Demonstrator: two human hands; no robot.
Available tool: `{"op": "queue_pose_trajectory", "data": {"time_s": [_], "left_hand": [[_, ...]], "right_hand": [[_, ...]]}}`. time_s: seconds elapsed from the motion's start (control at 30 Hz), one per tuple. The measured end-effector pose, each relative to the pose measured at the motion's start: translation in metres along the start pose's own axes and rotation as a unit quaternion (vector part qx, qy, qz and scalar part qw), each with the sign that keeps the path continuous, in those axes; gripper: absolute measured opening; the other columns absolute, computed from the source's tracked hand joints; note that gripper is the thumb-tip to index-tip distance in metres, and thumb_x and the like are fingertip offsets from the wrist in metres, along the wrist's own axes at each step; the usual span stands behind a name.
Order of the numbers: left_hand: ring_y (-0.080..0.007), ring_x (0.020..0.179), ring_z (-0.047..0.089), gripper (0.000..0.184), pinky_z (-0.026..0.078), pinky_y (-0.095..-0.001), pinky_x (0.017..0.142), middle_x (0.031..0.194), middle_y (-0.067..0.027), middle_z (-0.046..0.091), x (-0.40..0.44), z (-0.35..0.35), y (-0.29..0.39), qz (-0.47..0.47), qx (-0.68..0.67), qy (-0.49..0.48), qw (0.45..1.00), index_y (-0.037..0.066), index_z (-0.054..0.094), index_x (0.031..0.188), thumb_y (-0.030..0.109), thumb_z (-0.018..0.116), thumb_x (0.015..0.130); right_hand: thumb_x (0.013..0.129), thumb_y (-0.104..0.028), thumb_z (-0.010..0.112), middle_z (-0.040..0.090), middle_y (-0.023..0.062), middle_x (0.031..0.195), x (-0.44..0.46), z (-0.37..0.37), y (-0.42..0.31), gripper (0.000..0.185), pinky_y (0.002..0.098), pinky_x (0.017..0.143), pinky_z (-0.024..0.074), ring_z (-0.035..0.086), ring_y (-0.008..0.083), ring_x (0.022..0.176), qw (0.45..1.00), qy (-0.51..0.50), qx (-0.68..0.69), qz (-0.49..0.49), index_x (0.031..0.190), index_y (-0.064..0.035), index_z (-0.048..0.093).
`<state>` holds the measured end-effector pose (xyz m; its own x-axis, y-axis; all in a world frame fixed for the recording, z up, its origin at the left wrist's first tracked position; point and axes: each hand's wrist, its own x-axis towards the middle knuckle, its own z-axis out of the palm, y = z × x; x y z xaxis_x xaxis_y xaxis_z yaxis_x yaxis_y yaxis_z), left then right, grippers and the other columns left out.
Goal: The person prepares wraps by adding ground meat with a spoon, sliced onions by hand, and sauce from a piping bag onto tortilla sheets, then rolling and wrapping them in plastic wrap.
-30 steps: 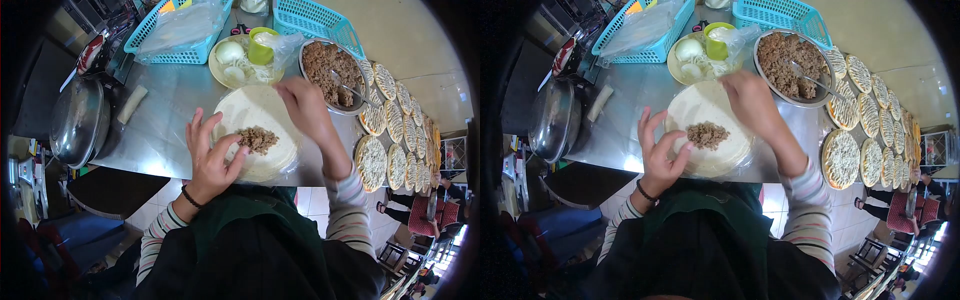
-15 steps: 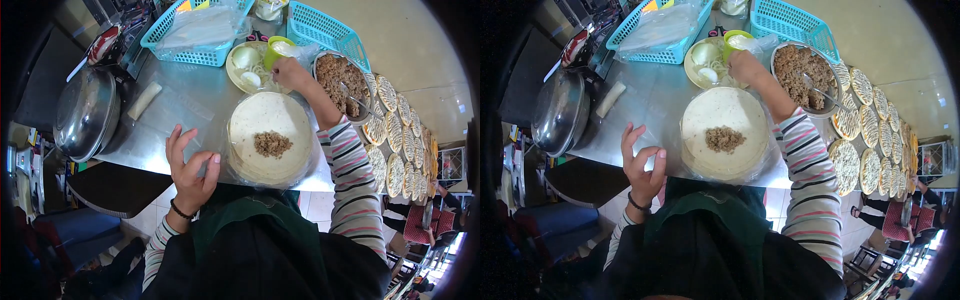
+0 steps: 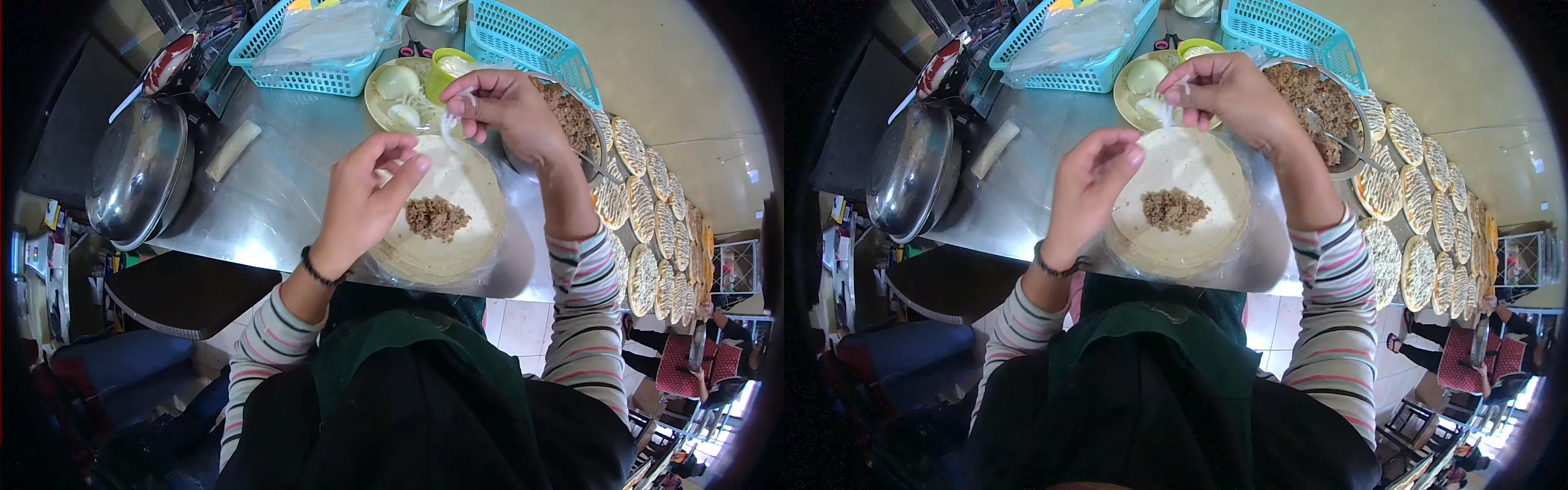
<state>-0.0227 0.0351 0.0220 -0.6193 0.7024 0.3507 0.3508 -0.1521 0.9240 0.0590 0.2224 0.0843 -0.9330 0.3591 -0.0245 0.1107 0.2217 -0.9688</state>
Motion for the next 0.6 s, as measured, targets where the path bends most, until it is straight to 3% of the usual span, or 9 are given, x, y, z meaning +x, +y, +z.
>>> {"op": "queue_pose_trajectory", "data": {"time_s": [0.03, 0.23, 0.33, 0.37, 0.43, 0.47, 0.5, 0.57, 0.6], "left_hand": [[-0.0114, 0.071, 0.059, 0.018, 0.046, -0.0235, 0.062, 0.081, -0.0068, 0.064, 0.007, 0.010, -0.005, -0.054, -0.132, 0.003, 0.990, -0.001, 0.064, 0.091, 0.011, 0.070, 0.079], [-0.0082, 0.063, 0.058, 0.014, 0.046, -0.0225, 0.058, 0.070, -0.0046, 0.064, 0.024, 0.013, -0.025, -0.074, -0.111, 0.015, 0.991, -0.003, 0.064, 0.087, 0.010, 0.065, 0.082], [-0.0090, 0.059, 0.058, 0.014, 0.046, -0.0237, 0.056, 0.066, -0.0057, 0.064, 0.029, 0.004, -0.027, -0.054, -0.003, 0.027, 0.998, -0.002, 0.065, 0.083, 0.012, 0.064, 0.081], [-0.0101, 0.058, 0.058, 0.015, 0.046, -0.0247, 0.056, 0.064, -0.0066, 0.063, 0.030, 0.002, -0.025, -0.049, 0.045, 0.020, 0.998, -0.001, 0.065, 0.082, 0.013, 0.064, 0.081], [-0.0133, 0.057, 0.060, 0.015, 0.047, -0.0267, 0.056, 0.064, -0.0081, 0.064, 0.029, 0.000, -0.016, -0.024, 0.100, 0.014, 0.995, -0.001, 0.065, 0.081, 0.014, 0.064, 0.080], [-0.0164, 0.056, 0.061, 0.015, 0.048, -0.0286, 0.057, 0.065, -0.0096, 0.064, 0.029, -0.002, -0.012, 0.001, 0.151, 0.009, 0.988, 0.000, 0.066, 0.081, 0.015, 0.063, 0.080], [-0.0164, 0.056, 0.061, 0.015, 0.048, -0.0286, 0.057, 0.065, -0.0096, 0.064, 0.028, -0.002, -0.009, 0.000, 0.153, 0.011, 0.988, 0.000, 0.066, 0.081, 0.015, 0.063, 0.080], [-0.0236, 0.057, 0.062, 0.014, 0.049, -0.0320, 0.057, 0.067, -0.0119, 0.065, 0.025, -0.003, -0.004, 0.023, 0.193, -0.016, 0.981, 0.001, 0.065, 0.080, 0.014, 0.063, 0.079], [-0.0236, 0.057, 0.062, 0.014, 0.049, -0.0320, 0.057, 0.067, -0.0119, 0.065, 0.025, -0.002, 0.000, 0.021, 0.192, -0.017, 0.981, 0.001, 0.065, 0.080, 0.014, 0.063, 0.079]], "right_hand": [[0.080, -0.006, 0.067, 0.064, 0.0033, 0.071, -0.003, 0.005, 0.003, 0.016, 0.0205, 0.049, 0.0448, 0.056, 0.0073, 0.056, 0.999, -0.003, 0.044, -0.009, 0.094, 0.0018, 0.066], [0.082, -0.005, 0.064, 0.065, 0.0052, 0.075, 0.001, 0.000, 0.019, 0.017, 0.0216, 0.053, 0.0480, 0.060, 0.0093, 0.062, 0.998, -0.003, 0.041, -0.046, 0.097, 0.0022, 0.066], [0.082, -0.009, 0.060, 0.066, 0.0116, 0.081, 0.030, -0.013, 0.032, 0.024, 0.0268, 0.063, 0.0521, 0.066, 0.0129, 0.075, 0.969, 0.078, -0.228, -0.058, 0.104, 0.0003, 0.064], [0.082, -0.009, 0.060, 0.066, 0.0116, 0.081, 0.033, -0.013, 0.043, 0.024, 0.0268, 0.063, 0.0521, 0.066, 0.0129, 0.075, 0.970, 0.079, -0.224, -0.058, 0.104, 0.0003, 0.064], [0.083, -0.009, 0.060, 0.065, 0.0107, 0.081, 0.038, -0.011, 0.065, 0.028, 0.0276, 0.069, 0.0502, 0.062, 0.0158, 0.074, 0.840, 0.029, -0.523, -0.142, 0.110, -0.0013, 0.063], [0.079, -0.008, 0.060, 0.063, 0.0159, 0.083, 0.037, -0.012, 0.059, 0.032, 0.0321, 0.075, 0.0491, 0.062, 0.0238, 0.079, 0.854, 0.037, -0.497, -0.148, 0.111, -0.0029, 0.063], [0.079, -0.008, 0.060, 0.063, 0.0159, 0.083, 0.031, -0.010, 0.044, 0.032, 0.0321, 0.075, 0.0491, 0.062, 0.0238, 0.079, 0.855, 0.036, -0.496, -0.149, 0.111, -0.0029, 0.063], [0.076, -0.005, 0.061, 0.061, 0.0172, 0.080, 0.011, -0.004, 0.021, 0.027, 0.0351, 0.072, 0.0483, 0.061, 0.0291, 0.075, 0.950, 0.029, -0.247, -0.189, 0.102, -0.0019, 0.067], [0.076, -0.005, 0.061, 0.061, 0.0172, 0.080, 0.003, 0.002, 0.017, 0.027, 0.0351, 0.072, 0.0483, 0.061, 0.0291, 0.075, 0.950, 0.029, -0.247, -0.187, 0.102, -0.0019, 0.067]]}}
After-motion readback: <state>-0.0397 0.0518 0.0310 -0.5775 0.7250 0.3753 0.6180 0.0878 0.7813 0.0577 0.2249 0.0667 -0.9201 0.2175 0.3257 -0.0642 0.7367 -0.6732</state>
